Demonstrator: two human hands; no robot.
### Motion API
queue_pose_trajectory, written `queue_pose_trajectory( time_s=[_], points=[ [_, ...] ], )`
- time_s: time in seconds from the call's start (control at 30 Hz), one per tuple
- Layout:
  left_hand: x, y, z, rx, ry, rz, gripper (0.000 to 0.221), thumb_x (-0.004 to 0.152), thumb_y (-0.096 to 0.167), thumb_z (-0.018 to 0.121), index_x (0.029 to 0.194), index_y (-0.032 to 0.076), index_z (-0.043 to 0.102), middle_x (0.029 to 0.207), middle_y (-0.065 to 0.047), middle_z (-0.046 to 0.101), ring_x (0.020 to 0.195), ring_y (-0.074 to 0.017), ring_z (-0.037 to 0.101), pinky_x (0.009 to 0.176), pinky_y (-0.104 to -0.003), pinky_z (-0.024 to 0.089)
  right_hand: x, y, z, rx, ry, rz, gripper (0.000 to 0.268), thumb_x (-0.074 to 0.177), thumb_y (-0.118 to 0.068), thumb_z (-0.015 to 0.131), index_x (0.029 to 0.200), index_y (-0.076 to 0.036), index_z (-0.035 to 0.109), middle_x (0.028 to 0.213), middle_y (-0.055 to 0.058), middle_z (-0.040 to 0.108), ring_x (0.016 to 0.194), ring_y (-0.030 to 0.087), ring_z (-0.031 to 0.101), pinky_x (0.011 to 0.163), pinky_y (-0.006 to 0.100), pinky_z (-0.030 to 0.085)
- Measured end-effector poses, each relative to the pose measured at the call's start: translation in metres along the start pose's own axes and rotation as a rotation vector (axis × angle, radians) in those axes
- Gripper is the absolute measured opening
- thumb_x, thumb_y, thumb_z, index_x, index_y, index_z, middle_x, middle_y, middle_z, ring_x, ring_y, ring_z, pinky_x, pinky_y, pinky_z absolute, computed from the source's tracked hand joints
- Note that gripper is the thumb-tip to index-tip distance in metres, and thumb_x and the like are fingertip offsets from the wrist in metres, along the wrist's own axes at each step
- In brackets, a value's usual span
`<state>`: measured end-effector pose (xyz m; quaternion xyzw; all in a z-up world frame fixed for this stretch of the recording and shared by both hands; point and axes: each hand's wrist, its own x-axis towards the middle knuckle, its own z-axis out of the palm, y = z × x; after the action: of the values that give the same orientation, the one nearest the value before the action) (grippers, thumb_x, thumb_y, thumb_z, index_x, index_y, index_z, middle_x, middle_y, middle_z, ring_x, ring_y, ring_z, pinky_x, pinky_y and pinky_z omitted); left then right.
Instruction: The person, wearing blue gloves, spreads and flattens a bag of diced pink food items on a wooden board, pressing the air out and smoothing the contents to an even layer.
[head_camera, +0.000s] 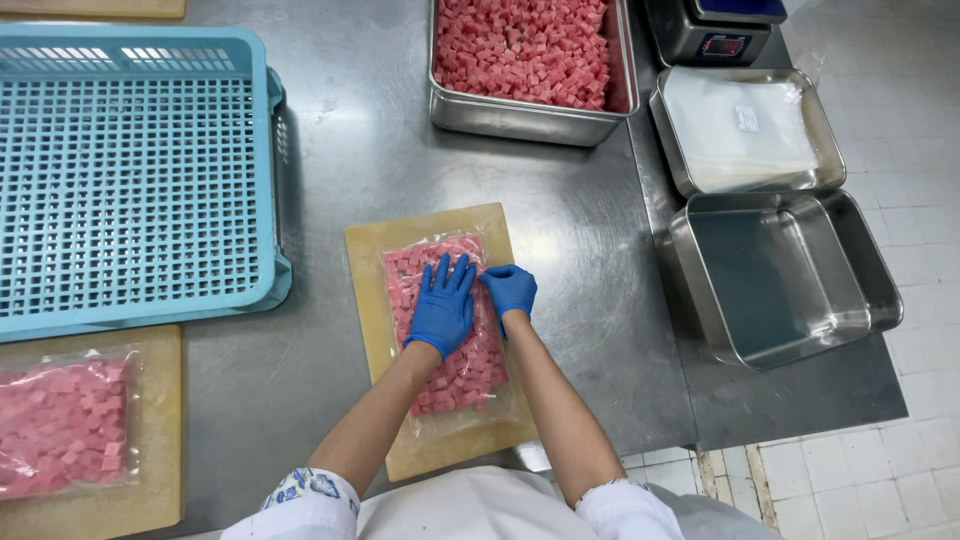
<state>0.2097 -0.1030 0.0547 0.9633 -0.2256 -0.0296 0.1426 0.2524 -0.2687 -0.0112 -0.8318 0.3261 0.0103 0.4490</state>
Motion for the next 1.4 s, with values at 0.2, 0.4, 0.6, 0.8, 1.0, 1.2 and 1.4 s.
queue_pose_trajectory(
  time_s=[0.2,0.4,0.6,0.8,1.0,1.2,1.4],
  points=[
    [0.001,-0.003,0.005,-0.003,0.018,0.007,0.063,0.095,0.032,0.042,0.156,0.019,0.038,0.168,-0.002,0.026,0.155,-0.0337,0.018,0.127,-0.058,0.009,-0.007,-0.003,0.008,0.022,0.051,-0.018,0.022,0.064,-0.035,0.089,0.083,-0.028,0.080,0.085,-0.001,0.078,0.093,0.025,0.075,0.084,0.039,0.061],
    [-0.001,-0.003,0.009,-0.017,0.039,0.010,0.064,0.095,0.033,0.040,0.157,0.021,0.035,0.169,0.000,0.025,0.156,-0.0321,0.018,0.127,-0.056,0.008,-0.068,-0.040,-0.023,-0.049,0.072,-0.150,0.036,0.080,-0.038,0.080,0.108,-0.015,0.074,0.106,0.010,0.076,0.112,0.033,0.070,0.101,0.050,0.056],
    [-0.004,-0.004,0.011,-0.016,0.055,0.009,0.065,0.095,0.034,0.042,0.158,0.020,0.034,0.169,-0.001,0.025,0.156,-0.0322,0.018,0.128,-0.055,0.007,-0.038,-0.020,0.001,-0.189,-0.005,-0.037,0.061,0.082,-0.052,0.075,0.129,-0.014,0.066,0.112,0.003,0.075,0.119,0.026,0.068,0.106,0.044,0.055],
    [-0.005,-0.001,0.005,-0.012,0.072,0.014,0.063,0.097,0.032,0.040,0.158,0.019,0.033,0.169,0.000,0.024,0.156,-0.0312,0.017,0.128,-0.054,0.007,0.025,0.022,0.024,-0.192,-0.241,0.038,0.058,0.074,-0.062,0.079,0.121,-0.029,0.073,0.117,-0.007,0.075,0.125,0.022,0.065,0.110,0.039,0.051],
    [-0.007,-0.002,0.001,-0.003,0.051,0.008,0.062,0.099,0.033,0.038,0.159,0.019,0.032,0.170,0.002,0.022,0.156,-0.0300,0.016,0.128,-0.053,0.007,0.013,0.010,0.015,-0.114,-0.188,0.027,0.045,0.074,-0.047,0.083,0.115,-0.029,0.076,0.111,-0.005,0.077,0.119,0.021,0.068,0.106,0.036,0.052],
    [-0.003,-0.003,0.005,-0.008,0.040,0.000,0.062,0.098,0.032,0.038,0.159,0.020,0.031,0.170,0.002,0.021,0.156,-0.0306,0.016,0.128,-0.054,0.007,-0.013,-0.017,0.005,0.143,-0.079,0.116,0.041,0.071,-0.028,0.087,0.107,-0.028,0.066,0.091,-0.007,0.077,0.106,0.018,0.072,0.100,0.034,0.053],
    [-0.002,-0.001,0.007,-0.002,0.031,0.006,0.062,0.099,0.032,0.039,0.159,0.020,0.032,0.170,0.001,0.022,0.156,-0.0314,0.016,0.128,-0.055,0.007,-0.019,-0.019,0.008,0.248,-0.043,0.132,0.039,0.072,-0.018,0.085,0.105,-0.027,0.068,0.088,-0.005,0.076,0.101,0.018,0.073,0.096,0.032,0.053]
  ],
)
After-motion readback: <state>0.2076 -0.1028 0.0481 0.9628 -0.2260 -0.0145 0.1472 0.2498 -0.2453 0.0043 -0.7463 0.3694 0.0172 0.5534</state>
